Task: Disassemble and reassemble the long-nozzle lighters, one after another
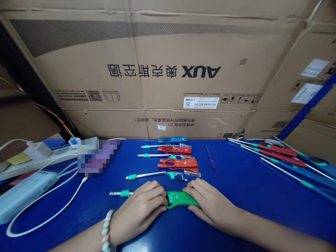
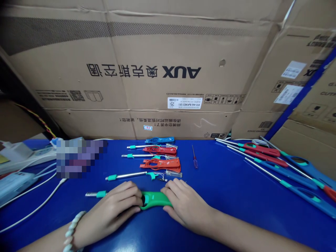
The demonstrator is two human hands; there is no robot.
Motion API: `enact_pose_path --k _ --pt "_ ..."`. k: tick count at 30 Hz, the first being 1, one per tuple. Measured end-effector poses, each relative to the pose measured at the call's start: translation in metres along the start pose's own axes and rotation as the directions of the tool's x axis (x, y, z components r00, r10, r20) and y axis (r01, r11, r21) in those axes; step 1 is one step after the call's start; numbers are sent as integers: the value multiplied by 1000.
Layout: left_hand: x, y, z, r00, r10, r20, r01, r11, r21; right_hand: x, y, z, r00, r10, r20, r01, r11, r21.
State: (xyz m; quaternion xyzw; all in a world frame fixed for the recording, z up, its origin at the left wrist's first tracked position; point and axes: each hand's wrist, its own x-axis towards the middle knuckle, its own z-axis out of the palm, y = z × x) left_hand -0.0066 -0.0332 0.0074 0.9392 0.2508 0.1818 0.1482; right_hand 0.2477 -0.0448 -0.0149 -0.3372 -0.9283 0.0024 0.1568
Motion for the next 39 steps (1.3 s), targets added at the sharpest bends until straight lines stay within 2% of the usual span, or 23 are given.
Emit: enact_pose_path --k 3,6,12,19,28,34,39 --pt "1 0 2 998 56 31 -59 992 112 0 0 1 1000 -4 10 4 1000 2" --pt "0 1 5 996 64 59 -73 984 161 -1 0 2 1000 6 28 -7 1000 18" --pt "-2 4 6 995 34 94 -41 997 70 2 -1 1 991 56 121 -63 996 57" --pt "-2 4 6 996 -23 88 30 996 -79 3 -2 -1 979 104 174 -127 983 130" --pt "-4 4 5 993 29 111 -35 998 50 2 -5 -9 972 122 199 -169 957 235" --pt "-2 6 5 991 -13 136 1 996 86 3 -4 -8 971 127 203 -175 956 235" --pt "-3 4 8 994 -23 104 13 995 97 2 -4 -7 975 119 187 -160 963 219"
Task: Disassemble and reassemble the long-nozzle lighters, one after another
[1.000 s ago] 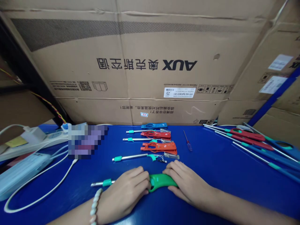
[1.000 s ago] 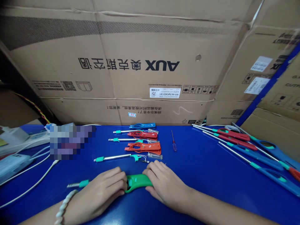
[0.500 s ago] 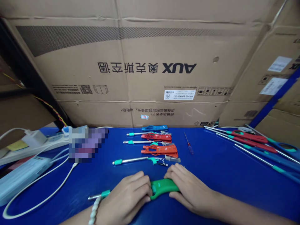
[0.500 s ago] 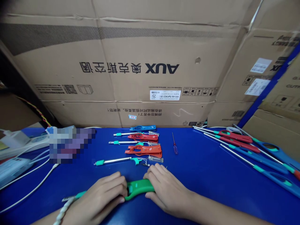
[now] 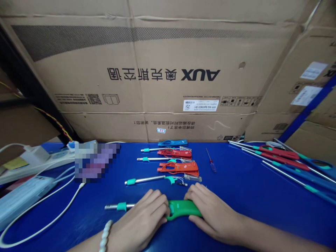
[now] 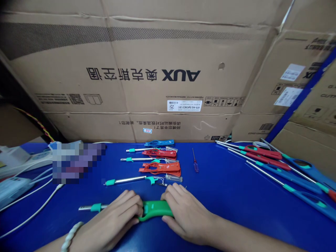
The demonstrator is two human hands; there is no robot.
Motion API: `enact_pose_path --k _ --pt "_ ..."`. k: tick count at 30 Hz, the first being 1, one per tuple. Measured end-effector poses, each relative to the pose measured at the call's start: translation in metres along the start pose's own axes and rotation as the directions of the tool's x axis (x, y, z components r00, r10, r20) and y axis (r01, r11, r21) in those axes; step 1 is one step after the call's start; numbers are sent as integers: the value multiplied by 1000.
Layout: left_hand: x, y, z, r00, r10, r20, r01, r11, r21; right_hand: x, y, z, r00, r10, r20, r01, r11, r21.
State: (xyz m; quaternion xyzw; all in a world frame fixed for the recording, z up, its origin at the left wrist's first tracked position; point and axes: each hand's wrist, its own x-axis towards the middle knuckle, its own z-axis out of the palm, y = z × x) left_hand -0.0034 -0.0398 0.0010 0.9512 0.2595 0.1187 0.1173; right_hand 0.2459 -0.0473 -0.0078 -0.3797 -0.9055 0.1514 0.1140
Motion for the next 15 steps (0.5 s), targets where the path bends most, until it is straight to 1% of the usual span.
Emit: enact_pose_path --k 7,15 --pt "-1 -4 13 998 -30 -62 32 999 40 1 1 1 1000 -9 -9 9 1000 -23" --pt "0 -2 10 998 -50 -38 51 999 6 0 1 1 1000 -15 -26 14 999 -32"
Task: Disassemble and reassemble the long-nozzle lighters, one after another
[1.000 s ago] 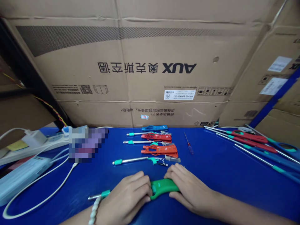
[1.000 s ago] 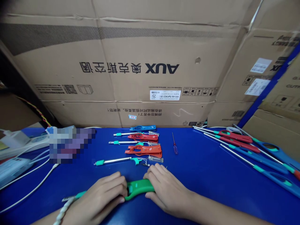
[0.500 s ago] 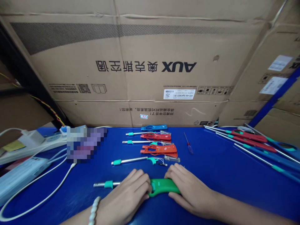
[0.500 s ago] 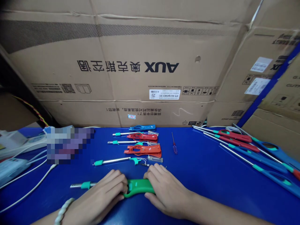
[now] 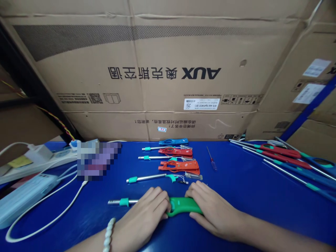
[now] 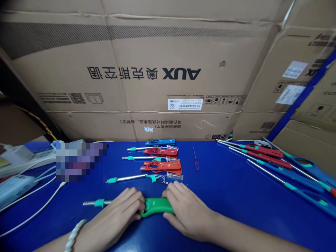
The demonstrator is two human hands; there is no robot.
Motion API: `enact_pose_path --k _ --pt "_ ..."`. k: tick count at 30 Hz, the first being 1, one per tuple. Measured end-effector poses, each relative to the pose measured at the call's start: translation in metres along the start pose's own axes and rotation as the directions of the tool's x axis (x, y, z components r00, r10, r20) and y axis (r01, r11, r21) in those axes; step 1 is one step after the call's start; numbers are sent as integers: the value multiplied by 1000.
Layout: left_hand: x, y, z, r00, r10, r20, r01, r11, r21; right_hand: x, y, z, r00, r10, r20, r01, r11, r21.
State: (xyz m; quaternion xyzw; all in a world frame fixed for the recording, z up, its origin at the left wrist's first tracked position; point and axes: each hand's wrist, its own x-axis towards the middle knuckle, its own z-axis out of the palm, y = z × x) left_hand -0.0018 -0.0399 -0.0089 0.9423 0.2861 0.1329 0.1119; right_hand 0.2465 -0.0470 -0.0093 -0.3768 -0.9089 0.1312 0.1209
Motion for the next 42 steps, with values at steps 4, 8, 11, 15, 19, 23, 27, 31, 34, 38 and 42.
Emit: enact_pose_path --k 4,8,11,15,19,23,27,31,34,38,42 --pt "1 2 -2 1000 -9 -6 9 1000 -22 -1 -1 0 1000 -2 -10 2 1000 0" --pt "0 2 -1 1000 -21 4 21 1000 -15 0 0 0 1000 -7 -12 7 1000 -4" --pt "-1 4 -1 1000 -30 -6 29 999 -23 0 0 -1 1000 -8 -11 8 1000 -7" --pt "-1 5 -2 999 -43 15 43 999 -31 0 0 -1 1000 -12 -4 12 1000 -9" --pt "-1 4 -2 999 -46 14 47 997 -58 0 0 1 1000 -17 -5 17 1000 -23" --pt "-1 4 -2 999 -43 -6 42 996 -85 0 1 1 1000 -19 -20 18 999 -37" --pt "0 5 -1 998 -55 -16 53 994 -98 0 0 1 1000 -21 -20 20 999 -38" --pt "-1 6 -1 998 -51 -33 47 994 -102 0 0 2 1000 -17 -24 16 999 -51" --pt "-1 6 -1 998 -50 -43 45 993 -108 0 1 2 999 -22 -28 21 999 -47" --pt "-1 6 -2 998 -53 -23 51 993 -103 0 1 2 1000 -22 -12 21 999 -48" --pt "-1 6 -1 998 -53 -22 50 994 -96 -1 1 1 1000 -17 -4 17 999 -46"
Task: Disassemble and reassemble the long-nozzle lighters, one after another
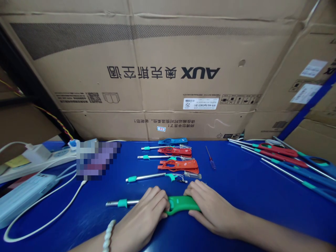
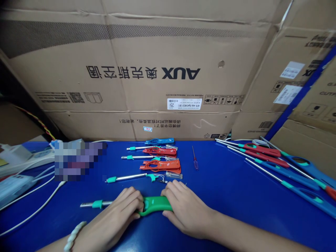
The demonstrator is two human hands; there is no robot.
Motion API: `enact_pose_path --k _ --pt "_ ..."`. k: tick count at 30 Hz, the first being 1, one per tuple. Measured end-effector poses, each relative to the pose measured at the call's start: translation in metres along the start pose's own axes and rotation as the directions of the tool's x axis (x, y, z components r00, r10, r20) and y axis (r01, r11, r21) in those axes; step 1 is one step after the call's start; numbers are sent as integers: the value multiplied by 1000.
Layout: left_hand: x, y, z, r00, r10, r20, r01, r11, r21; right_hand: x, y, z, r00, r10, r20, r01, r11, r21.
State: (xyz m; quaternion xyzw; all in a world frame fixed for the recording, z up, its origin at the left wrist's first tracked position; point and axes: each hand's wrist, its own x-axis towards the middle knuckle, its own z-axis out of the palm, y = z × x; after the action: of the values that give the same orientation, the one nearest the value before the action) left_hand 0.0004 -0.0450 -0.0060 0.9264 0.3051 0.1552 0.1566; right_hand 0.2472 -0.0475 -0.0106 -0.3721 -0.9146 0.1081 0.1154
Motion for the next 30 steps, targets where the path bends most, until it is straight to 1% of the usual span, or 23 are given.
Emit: enact_pose_path --k 8,16,19,24,30 --pt "-1 0 0 1000 8 -18 -8 1000 -6 1 0 0 1000 -11 -27 11 1000 1" --pt "0 0 1 999 21 -33 -21 1000 10 1 -1 0 1000 10 2 -10 1000 25" --pt "-1 0 0 1000 17 -18 -18 1000 -4 0 -1 0 1000 6 4 -6 1000 29" --pt "-1 0 -1 999 4 41 -4 1000 -13 0 0 0 1000 8 -5 -8 1000 25" --pt "0 0 -2 998 -9 57 10 1000 -17 1 -2 0 1000 7 9 -7 1000 20"
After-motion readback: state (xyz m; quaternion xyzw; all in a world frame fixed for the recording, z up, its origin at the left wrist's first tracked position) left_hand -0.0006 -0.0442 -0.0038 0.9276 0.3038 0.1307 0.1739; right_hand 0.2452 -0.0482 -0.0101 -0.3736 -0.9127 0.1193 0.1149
